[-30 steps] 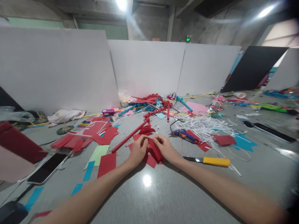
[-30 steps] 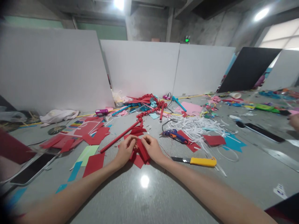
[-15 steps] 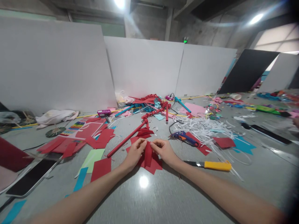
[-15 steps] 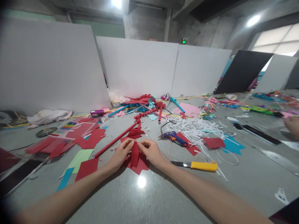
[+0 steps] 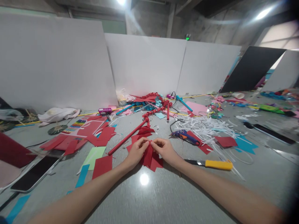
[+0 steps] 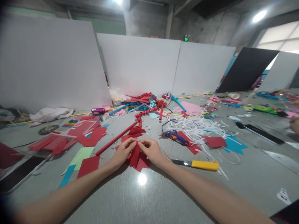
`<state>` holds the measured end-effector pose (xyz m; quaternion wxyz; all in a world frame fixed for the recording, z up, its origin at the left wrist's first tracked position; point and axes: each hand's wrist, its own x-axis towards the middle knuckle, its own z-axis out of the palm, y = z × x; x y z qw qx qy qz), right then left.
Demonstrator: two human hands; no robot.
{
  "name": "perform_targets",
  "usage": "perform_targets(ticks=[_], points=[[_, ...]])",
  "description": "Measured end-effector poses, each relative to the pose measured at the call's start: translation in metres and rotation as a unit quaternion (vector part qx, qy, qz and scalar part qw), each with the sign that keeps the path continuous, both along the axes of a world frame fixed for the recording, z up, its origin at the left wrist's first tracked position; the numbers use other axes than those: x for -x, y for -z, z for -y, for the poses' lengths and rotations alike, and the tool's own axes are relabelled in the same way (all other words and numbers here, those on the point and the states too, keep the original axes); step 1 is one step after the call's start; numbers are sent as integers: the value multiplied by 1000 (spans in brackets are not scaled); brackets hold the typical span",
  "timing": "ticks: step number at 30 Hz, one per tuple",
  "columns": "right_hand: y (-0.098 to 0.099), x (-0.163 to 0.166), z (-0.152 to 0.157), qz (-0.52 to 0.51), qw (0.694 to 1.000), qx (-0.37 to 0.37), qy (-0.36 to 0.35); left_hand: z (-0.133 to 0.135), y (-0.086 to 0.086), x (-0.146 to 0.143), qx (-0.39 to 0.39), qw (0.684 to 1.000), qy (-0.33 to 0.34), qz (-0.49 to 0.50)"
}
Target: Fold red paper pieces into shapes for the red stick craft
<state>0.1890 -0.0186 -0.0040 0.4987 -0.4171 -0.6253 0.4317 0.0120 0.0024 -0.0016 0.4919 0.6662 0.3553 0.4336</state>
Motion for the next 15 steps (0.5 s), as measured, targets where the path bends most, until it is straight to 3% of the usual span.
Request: perform_targets(ticks=[15], points=[[-5,1,3,5,1000,4,15,4,1,0,74,993,40,80]])
